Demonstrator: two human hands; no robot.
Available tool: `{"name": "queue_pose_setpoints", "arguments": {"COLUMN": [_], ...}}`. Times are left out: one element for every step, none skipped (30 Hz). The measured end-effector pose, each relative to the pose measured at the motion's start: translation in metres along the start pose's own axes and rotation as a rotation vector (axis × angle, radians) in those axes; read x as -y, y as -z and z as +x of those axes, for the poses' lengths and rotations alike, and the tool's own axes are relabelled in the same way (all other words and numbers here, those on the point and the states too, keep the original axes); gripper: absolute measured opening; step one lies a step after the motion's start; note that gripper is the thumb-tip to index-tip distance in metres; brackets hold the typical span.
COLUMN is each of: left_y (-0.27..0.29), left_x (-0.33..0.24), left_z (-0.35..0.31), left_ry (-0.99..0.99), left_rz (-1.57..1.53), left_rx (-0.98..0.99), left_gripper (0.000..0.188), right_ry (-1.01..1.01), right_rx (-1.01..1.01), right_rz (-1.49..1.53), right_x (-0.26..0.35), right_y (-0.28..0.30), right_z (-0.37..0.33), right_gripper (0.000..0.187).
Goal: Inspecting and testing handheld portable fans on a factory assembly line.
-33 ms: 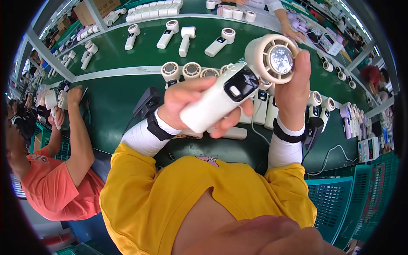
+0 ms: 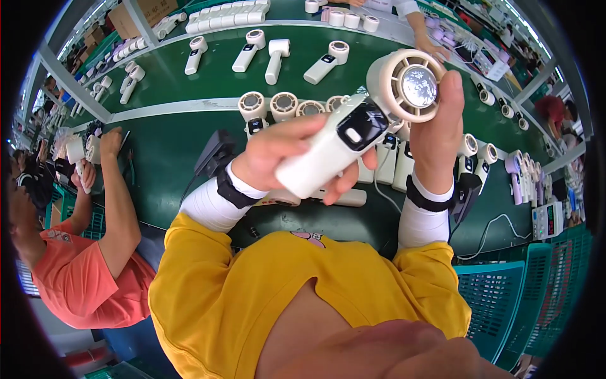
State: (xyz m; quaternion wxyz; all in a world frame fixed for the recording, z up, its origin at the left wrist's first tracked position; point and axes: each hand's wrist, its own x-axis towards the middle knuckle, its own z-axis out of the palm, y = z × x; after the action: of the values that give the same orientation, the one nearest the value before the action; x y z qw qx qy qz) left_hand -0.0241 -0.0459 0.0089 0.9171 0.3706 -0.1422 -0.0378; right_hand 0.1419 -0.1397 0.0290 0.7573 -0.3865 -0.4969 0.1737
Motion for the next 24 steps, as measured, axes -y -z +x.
{"name": "queue_pose_setpoints", "arguments": {"left_y": [-0.002,-0.004,-0.005,-0.008,-0.01,-0.01,-0.01,-0.009,-0.009,-0.008,-0.007,-0.005,-0.004,-0.003,-0.004,-0.005,-0.006,-0.007,-0.007,-0.006,-0.005,-0.005,-0.006,-0.007], "left_x": [0.002,0.004,0.007,0.013,0.018,0.021,0.023,0.024,0.025,0.026,0.028,0.031,0.033,0.034,0.034,0.033,0.032,0.031,0.033,0.036,0.039,0.041,0.042,0.043], "left_z": [0.0,0.001,0.002,0.002,0.004,0.005,0.006,0.007,0.008,0.008,0.008,0.008,0.007,0.008,0.008,0.008,0.008,0.008,0.008,0.008,0.008,0.009,0.01,0.012], "left_ry": [-0.013,-0.027,-0.023,-0.049,-0.075,-0.1,-0.097,-0.115,-0.136,-0.157,-0.156,-0.157,-0.158,-0.157,-0.155,-0.136,-0.118,-0.098,-0.097,-0.137,-0.177,-0.217,-0.215,-0.255], "left_rz": [0.3,0.6,0.598,0.677,0.755,0.832,0.827,0.843,0.861,0.88,0.876,0.882,0.889,0.896,0.894,0.838,0.782,0.727,0.726,0.765,0.803,0.842,0.84,0.834], "left_rx": [-0.157,-0.313,-0.31,-0.383,-0.456,-0.53,-0.533,-0.51,-0.488,-0.466,-0.47,-0.488,-0.507,-0.522,-0.522,-0.511,-0.499,-0.487,-0.489,-0.506,-0.523,-0.539,-0.54,-0.541], "left_gripper": [0.038,0.036,0.036,0.038,0.04,0.042,0.042,0.039,0.037,0.035,0.035,0.034,0.034,0.034,0.034,0.035,0.035,0.036,0.036,0.036,0.037,0.037,0.037,0.033], "right_ry": [0.067,0.132,0.197,0.192,0.157,0.121,0.085,0.079,0.086,0.093,0.1,0.096,0.086,0.078,0.069,0.067,0.07,0.074,0.077,0.075,0.072,0.07,0.068,0.065], "right_rx": [0.016,0.032,0.049,0.047,0.058,0.069,0.079,0.078,0.087,0.097,0.107,0.108,0.13,0.149,0.169,0.167,0.16,0.153,0.147,0.146,0.15,0.153,0.156,0.154], "right_rz": [-0.093,-0.186,-0.28,-0.281,-0.199,-0.118,-0.036,-0.036,-0.067,-0.098,-0.129,-0.128,-0.12,-0.114,-0.108,-0.109,-0.111,-0.114,-0.114,-0.112,-0.118,-0.123,-0.128,-0.127], "right_x": [-0.003,-0.006,-0.007,-0.007,-0.006,-0.005,-0.004,-0.004,-0.004,-0.003,-0.003,-0.001,0.001,0.004,0.005,0.005,0.005,0.005,0.005,0.005,0.005,0.005,0.005,0.006], "right_y": [0.008,0.015,0.018,0.018,0.015,0.013,0.012,0.012,0.012,0.012,0.012,0.011,0.01,0.009,0.008,0.008,0.008,0.008,0.008,0.008,0.008,0.008,0.008,0.007], "right_z": [0.004,0.008,0.01,0.008,0.006,0.004,0.002,0.002,0.002,0.003,0.003,0.002,0.001,0.0,-0.001,-0.001,-0.001,-0.002,-0.002,-0.002,-0.002,-0.002,-0.002,-0.002], "right_gripper": [0.041,0.042,0.042,0.042,0.042,0.042,0.042,0.042,0.042,0.042,0.042,0.042,0.042,0.042,0.042,0.042,0.042,0.042,0.043,0.043,0.042,0.042,0.042,0.042]}}
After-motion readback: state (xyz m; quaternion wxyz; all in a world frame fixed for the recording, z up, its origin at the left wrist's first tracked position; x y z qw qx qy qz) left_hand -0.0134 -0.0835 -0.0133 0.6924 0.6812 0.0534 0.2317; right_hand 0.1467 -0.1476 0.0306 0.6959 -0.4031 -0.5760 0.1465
